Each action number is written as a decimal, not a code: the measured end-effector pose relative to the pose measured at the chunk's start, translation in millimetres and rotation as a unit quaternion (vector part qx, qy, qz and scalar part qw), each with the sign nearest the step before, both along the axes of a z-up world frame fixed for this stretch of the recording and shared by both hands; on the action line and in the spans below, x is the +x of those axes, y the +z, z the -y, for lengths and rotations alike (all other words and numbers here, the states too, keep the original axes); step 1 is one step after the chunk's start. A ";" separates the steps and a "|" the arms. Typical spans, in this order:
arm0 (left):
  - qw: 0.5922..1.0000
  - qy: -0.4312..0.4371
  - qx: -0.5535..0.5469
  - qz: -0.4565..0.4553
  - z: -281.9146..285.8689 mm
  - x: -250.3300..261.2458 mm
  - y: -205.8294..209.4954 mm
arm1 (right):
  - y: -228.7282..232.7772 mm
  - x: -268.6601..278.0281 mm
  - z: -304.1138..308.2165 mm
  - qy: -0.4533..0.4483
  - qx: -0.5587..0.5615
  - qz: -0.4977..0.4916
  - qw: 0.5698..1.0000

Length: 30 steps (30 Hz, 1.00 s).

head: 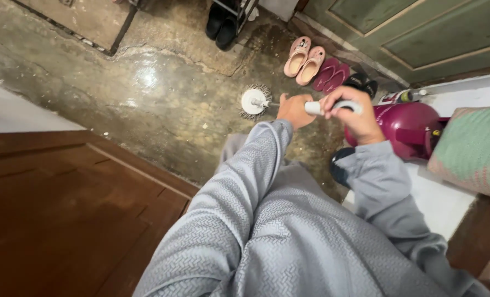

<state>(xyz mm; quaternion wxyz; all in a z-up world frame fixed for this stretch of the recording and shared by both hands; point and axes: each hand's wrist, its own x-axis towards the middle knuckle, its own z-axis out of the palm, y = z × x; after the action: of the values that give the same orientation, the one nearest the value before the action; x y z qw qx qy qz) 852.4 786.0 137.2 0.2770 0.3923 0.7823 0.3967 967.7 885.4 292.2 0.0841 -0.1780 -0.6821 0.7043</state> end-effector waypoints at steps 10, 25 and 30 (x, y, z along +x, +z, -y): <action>0.982 0.146 -0.099 -0.073 228.9 -77.3 -28.9 | -43.7 -123.0 161.2 0.161 -0.100 -0.051 0.981; 0.968 0.166 -0.106 -0.155 282.8 -52.7 -61.8 | -73.7 -90.8 202.1 0.222 -0.021 -0.062 0.973; 0.987 0.129 -0.060 -0.068 169.6 4.9 -58.7 | -50.5 -6.4 115.4 0.114 0.061 -0.031 0.991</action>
<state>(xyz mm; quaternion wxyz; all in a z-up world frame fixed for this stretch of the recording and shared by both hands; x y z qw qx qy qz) 857.3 616.4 78.5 0.1924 0.2970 0.8658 0.3538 961.3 770.0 241.8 0.0350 -0.0712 -0.7364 0.6719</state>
